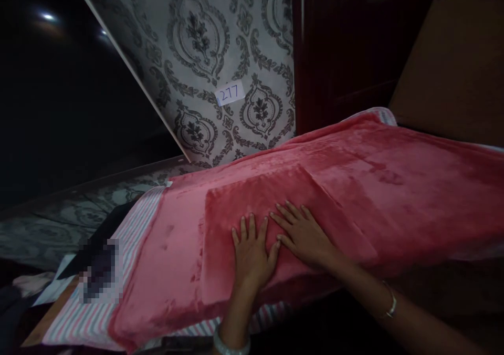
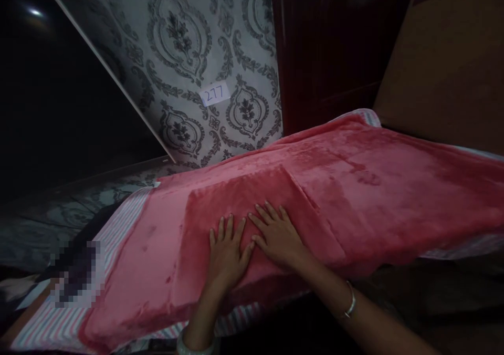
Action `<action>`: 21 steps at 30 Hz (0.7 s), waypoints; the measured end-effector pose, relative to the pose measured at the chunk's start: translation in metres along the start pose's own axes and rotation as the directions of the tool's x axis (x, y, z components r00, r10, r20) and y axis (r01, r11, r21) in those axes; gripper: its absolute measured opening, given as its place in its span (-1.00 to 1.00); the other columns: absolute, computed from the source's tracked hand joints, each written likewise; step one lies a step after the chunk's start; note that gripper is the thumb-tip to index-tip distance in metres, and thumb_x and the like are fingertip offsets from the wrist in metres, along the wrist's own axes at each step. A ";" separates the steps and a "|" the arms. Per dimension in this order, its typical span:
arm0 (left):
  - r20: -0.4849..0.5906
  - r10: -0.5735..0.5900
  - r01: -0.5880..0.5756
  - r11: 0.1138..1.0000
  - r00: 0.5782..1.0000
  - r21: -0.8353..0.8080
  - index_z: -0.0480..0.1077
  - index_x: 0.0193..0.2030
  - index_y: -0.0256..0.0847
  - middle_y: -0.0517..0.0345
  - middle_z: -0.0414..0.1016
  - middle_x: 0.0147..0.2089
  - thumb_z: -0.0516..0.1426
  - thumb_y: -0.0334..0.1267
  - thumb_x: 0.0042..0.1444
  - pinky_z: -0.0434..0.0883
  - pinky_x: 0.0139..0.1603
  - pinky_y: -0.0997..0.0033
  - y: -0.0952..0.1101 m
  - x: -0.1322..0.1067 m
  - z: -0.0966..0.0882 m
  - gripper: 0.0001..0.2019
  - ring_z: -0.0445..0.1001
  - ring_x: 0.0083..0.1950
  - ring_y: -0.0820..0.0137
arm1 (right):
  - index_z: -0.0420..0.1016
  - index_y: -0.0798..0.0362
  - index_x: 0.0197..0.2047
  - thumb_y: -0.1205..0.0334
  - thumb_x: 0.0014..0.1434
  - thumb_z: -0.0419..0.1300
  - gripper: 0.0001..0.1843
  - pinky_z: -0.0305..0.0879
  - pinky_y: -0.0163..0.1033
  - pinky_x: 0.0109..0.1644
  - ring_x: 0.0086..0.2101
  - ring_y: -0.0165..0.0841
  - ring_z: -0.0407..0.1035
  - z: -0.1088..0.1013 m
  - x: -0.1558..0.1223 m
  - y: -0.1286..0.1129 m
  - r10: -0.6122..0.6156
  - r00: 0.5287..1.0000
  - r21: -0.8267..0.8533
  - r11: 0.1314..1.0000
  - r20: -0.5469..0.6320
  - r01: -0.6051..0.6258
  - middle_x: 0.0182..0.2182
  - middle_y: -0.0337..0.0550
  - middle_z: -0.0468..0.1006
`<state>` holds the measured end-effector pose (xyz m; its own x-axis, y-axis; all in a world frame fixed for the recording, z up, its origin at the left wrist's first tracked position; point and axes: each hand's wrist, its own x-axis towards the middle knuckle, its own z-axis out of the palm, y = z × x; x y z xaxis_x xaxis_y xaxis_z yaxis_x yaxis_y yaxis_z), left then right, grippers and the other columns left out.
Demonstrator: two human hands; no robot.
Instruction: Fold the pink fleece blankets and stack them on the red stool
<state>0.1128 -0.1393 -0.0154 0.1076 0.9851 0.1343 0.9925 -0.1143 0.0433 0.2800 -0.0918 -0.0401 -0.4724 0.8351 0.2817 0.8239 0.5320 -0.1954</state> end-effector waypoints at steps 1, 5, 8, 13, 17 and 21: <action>0.007 -0.002 0.002 1.000 1.000 0.000 0.07 0.46 -0.02 -0.06 -0.10 0.53 0.02 0.05 0.30 -0.12 0.43 -0.30 -0.001 -0.001 0.001 -0.37 -0.18 0.52 -0.04 | 0.21 -0.11 0.40 0.07 0.34 0.02 -0.42 -0.12 0.27 0.37 0.38 -0.07 -0.10 0.002 -0.001 0.001 0.001 1.000 0.004 1.000 -0.007 -0.001 0.40 -0.16 0.11; 0.038 -0.018 0.019 1.000 0.999 -0.016 0.07 0.46 -0.01 -0.05 -0.09 0.53 0.00 0.05 0.31 -0.12 0.43 -0.31 0.000 -0.001 -0.002 -0.38 -0.17 0.52 -0.04 | 0.24 -0.14 0.38 0.07 0.34 0.00 -0.44 -0.13 0.28 0.37 0.37 -0.08 -0.07 0.005 -0.001 0.002 0.004 1.000 0.016 1.000 -0.024 -0.004 0.39 -0.16 0.14; 0.031 -0.024 0.024 1.000 0.999 -0.019 0.07 0.46 0.00 -0.03 -0.09 0.53 0.01 0.05 0.30 -0.11 0.43 -0.32 0.000 -0.001 -0.002 -0.38 -0.16 0.52 -0.04 | 0.24 -0.14 0.38 0.06 0.34 0.00 -0.44 -0.13 0.27 0.37 0.37 -0.07 -0.06 0.006 0.000 0.002 -0.003 1.000 0.021 1.000 -0.028 0.003 0.39 -0.16 0.14; 0.009 -0.021 0.021 1.000 1.000 -0.016 0.08 0.46 0.01 -0.02 -0.07 0.52 0.00 0.08 0.30 -0.12 0.44 -0.30 0.000 -0.001 0.002 -0.38 -0.15 0.52 -0.02 | 0.25 -0.11 0.38 0.07 0.35 0.00 -0.45 -0.10 0.27 0.36 0.36 -0.07 -0.05 0.005 -0.001 0.001 0.002 1.000 0.015 1.000 -0.021 -0.002 0.37 -0.12 0.18; 0.013 -0.021 0.022 1.000 1.000 -0.015 0.08 0.46 0.01 -0.03 -0.08 0.53 -0.01 0.10 0.31 -0.13 0.44 -0.30 0.001 0.000 0.000 -0.38 -0.15 0.52 -0.04 | 0.25 -0.12 0.37 0.05 0.36 -0.01 -0.45 -0.10 0.28 0.36 0.37 -0.06 -0.05 0.002 0.001 -0.001 0.005 1.000 0.008 1.000 -0.023 -0.005 0.38 -0.12 0.15; 0.042 -0.009 0.010 0.999 0.999 -0.031 0.05 0.47 0.01 -0.01 -0.07 0.53 -0.02 0.11 0.31 -0.08 0.43 -0.28 -0.004 -0.001 -0.009 -0.36 -0.14 0.52 -0.01 | 0.22 -0.13 0.39 0.00 0.38 -0.03 -0.44 -0.07 0.26 0.35 0.36 -0.07 -0.04 -0.003 -0.002 0.005 -0.015 1.000 0.008 1.000 0.000 0.015 0.38 -0.12 0.15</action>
<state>0.1079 -0.1413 -0.0072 0.1009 0.9906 0.0927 0.9913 -0.1081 0.0753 0.2861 -0.0910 -0.0387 -0.4850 0.8268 0.2849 0.8141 0.5458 -0.1982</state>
